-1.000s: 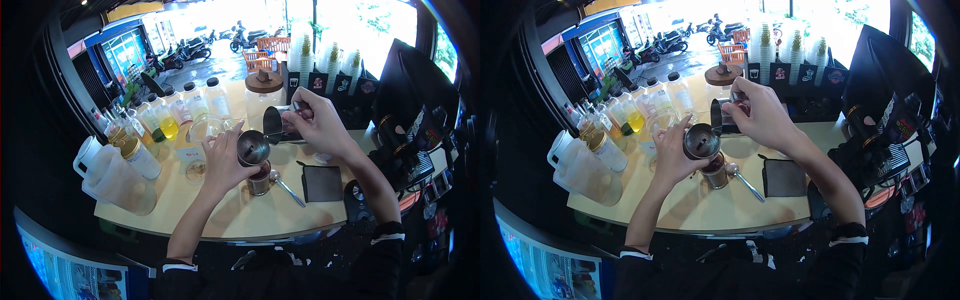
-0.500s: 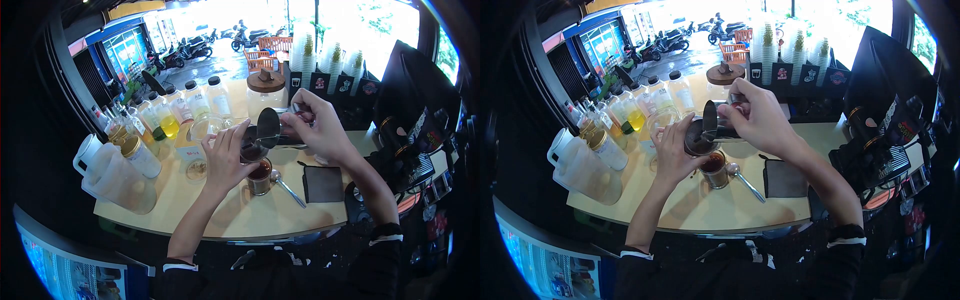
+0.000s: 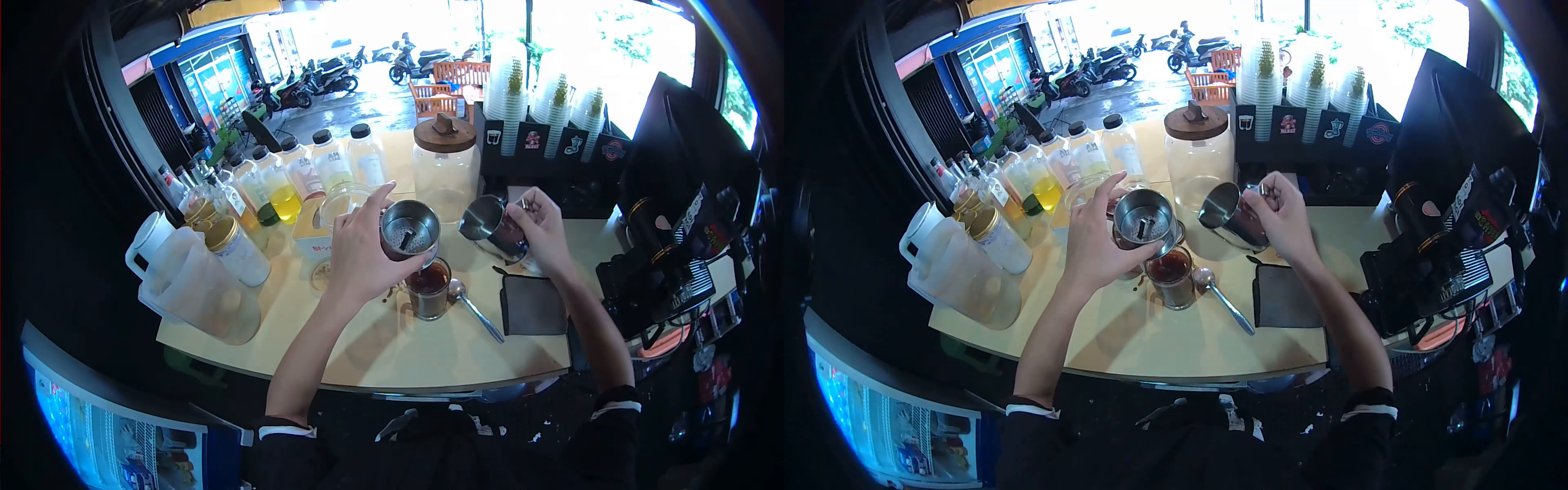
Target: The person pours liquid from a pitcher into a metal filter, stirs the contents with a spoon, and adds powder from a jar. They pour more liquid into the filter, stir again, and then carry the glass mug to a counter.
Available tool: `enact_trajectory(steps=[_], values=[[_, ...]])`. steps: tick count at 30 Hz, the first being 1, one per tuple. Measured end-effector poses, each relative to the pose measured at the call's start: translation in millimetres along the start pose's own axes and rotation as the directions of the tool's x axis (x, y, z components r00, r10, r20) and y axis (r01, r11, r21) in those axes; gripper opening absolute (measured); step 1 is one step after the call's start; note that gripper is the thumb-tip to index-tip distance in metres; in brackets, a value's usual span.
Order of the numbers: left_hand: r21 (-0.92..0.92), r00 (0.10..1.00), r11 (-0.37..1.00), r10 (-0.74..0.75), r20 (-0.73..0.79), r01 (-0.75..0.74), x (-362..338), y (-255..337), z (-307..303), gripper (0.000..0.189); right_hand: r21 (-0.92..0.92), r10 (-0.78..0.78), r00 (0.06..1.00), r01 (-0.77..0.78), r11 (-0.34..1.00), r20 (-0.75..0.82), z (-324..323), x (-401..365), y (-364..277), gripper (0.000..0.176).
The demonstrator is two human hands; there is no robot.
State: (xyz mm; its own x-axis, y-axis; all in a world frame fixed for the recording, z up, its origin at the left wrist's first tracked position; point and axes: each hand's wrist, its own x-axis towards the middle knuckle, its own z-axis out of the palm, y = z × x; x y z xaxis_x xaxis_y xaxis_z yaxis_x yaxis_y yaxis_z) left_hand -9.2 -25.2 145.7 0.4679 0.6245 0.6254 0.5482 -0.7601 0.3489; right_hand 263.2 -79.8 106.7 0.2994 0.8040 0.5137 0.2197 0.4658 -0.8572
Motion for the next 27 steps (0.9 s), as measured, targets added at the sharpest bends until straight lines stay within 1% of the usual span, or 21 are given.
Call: enact_trajectory(steps=[1,2,4,5,6,8,9,10,12,13,15,18,21,24,26,27], values=[[0.002,1.0,1.0,0.0,0.001,0.0,1.6,-0.3,-0.3,0.093,0.027,0.042,0.999,-0.042,0.999,-0.013,1.9,-4.4,6.1,0.016],[-0.005,1.0,1.0,-0.014,0.022,0.014,3.3,-0.8,-0.6,0.094,0.029,0.042,0.999,-0.042,0.999,-0.013,2.4,-9.0,19.6,0.016],[-0.007,0.999,1.0,-0.029,0.044,0.029,6.6,-1.7,-1.8,0.094,0.074,0.102,0.992,-0.096,0.993,-0.072,0.8,-17.9,50.9,0.016],[0.003,0.996,0.999,-0.039,0.078,0.039,8.4,-2.1,-2.4,0.095,0.103,0.14,0.988,-0.132,0.986,-0.07,0.1,-21.5,56.3,0.015],[0.012,0.993,0.999,-0.049,0.111,0.048,9.9,-2.5,-2.9,0.096,0.104,0.14,0.988,-0.133,0.986,-0.07,1.0,-24.9,62.6,0.015],[0.001,0.989,0.998,-0.057,0.134,0.058,11.7,-4.1,-3.9,0.097,0.196,0.27,0.956,-0.245,0.95,-0.116,3.5,-31.0,78.5,0.014],[-0.011,0.985,0.998,-0.065,0.158,0.068,12.0,-5.0,-4.2,0.098,0.223,0.313,0.945,-0.287,0.932,-0.093,1.2,-33.5,90.7,0.017],[-0.01,0.985,0.998,-0.067,0.159,0.07,12.0,-6.1,-4.3,0.098,0.224,0.315,0.945,-0.288,0.931,-0.091,5.7,-36.8,86.5,0.017],[-0.053,0.982,0.996,-0.062,0.179,0.073,11.5,-8.2,-4.1,0.099,0.384,0.349,0.926,-0.274,0.882,-0.141,18.2,-43.1,73.7,0.017],[-0.052,0.982,0.996,-0.064,0.18,0.075,11.4,-7.9,-4.4,0.099,0.385,0.351,0.926,-0.276,0.881,-0.139,16.9,-44.7,81.7,0.017],[-0.069,0.977,0.993,-0.079,0.199,0.094,10.7,-6.3,-6.2,0.098,0.324,0.268,0.951,-0.208,0.923,-0.151,14.0,-47.4,107.0,0.018],[-0.079,0.977,0.993,-0.072,0.203,0.09,10.5,-6.4,-6.2,0.097,0.341,0.269,0.947,-0.198,0.919,-0.176,19.0,-53.0,115.4,0.019],[-0.086,0.97,0.993,-0.06,0.234,0.082,9.1,-6.4,-5.9,0.097,0.331,0.246,0.949,-0.171,0.928,-0.198,23.6,-58.1,114.7,0.018],[-0.082,0.976,0.995,-0.032,0.215,0.051,5.4,-6.0,-3.9,0.096,0.329,0.237,0.945,-0.155,0.932,-0.226,27.4,-63.8,120.2,0.015],[-0.078,0.972,0.996,-0.033,0.234,0.053,3.6,-4.9,-2.9,0.096,0.307,0.238,0.946,-0.164,0.937,-0.221,30.9,-67.1,109.1,0.015],[-0.072,0.967,0.996,-0.034,0.252,0.054,2.6,-4.5,-2.4,0.096,0.295,0.271,0.937,-0.201,0.934,-0.222,33.8,-68.7,102.9,0.015]])
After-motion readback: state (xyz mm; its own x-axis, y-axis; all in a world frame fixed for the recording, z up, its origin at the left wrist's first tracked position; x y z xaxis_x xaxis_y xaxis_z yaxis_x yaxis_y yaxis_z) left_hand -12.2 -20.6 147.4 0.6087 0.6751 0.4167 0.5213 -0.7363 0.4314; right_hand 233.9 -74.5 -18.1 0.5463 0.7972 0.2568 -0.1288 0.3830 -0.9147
